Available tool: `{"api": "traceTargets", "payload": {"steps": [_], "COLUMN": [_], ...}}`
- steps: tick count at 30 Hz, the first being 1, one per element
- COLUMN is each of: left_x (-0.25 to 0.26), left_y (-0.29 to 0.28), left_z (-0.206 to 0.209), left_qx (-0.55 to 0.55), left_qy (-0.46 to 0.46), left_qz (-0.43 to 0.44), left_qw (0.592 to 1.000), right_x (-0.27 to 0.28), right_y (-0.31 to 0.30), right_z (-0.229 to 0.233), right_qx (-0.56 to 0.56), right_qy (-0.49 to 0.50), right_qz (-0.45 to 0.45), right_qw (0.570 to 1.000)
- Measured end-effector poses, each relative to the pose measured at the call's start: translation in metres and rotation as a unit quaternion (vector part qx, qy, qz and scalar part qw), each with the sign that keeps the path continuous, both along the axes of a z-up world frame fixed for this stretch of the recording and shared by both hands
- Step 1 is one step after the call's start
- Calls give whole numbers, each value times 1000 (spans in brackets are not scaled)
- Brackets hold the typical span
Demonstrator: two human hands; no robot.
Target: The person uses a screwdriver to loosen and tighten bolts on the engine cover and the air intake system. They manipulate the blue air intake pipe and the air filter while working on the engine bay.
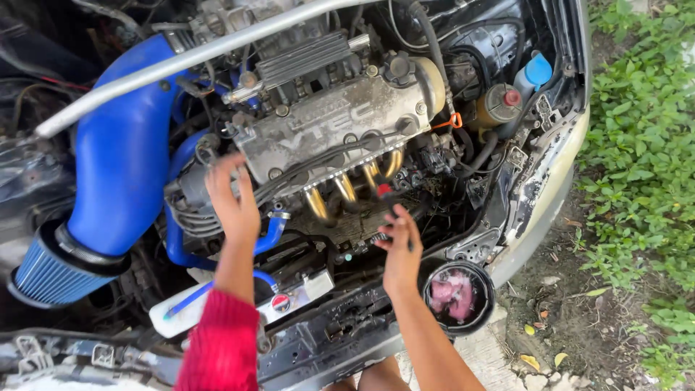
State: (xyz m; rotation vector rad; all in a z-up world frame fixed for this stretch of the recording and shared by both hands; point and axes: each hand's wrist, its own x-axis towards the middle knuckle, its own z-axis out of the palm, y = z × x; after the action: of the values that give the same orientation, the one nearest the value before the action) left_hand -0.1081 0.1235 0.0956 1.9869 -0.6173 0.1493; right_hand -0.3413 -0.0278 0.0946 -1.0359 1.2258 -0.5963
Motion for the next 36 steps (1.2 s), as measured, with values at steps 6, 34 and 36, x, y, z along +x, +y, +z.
{"api": "traceTargets", "payload": {"steps": [6,34,36], "left_x": [-206,-375,-372], "left_y": [103,267,276], "left_z": [-38,-125,-121], "left_qx": [53,463,468], "left_qy": [69,213,211], "left_qz": [-3,267,262], "left_qw": [996,818,817], "right_x": [-24,-122,-128], "right_y": [50,117,125], "right_z": [0,22,28], "right_qx": [28,-170,-165], "right_qy": [21,135,143], "right_qz": [180,612,629], "right_qw": [983,761,746]}}
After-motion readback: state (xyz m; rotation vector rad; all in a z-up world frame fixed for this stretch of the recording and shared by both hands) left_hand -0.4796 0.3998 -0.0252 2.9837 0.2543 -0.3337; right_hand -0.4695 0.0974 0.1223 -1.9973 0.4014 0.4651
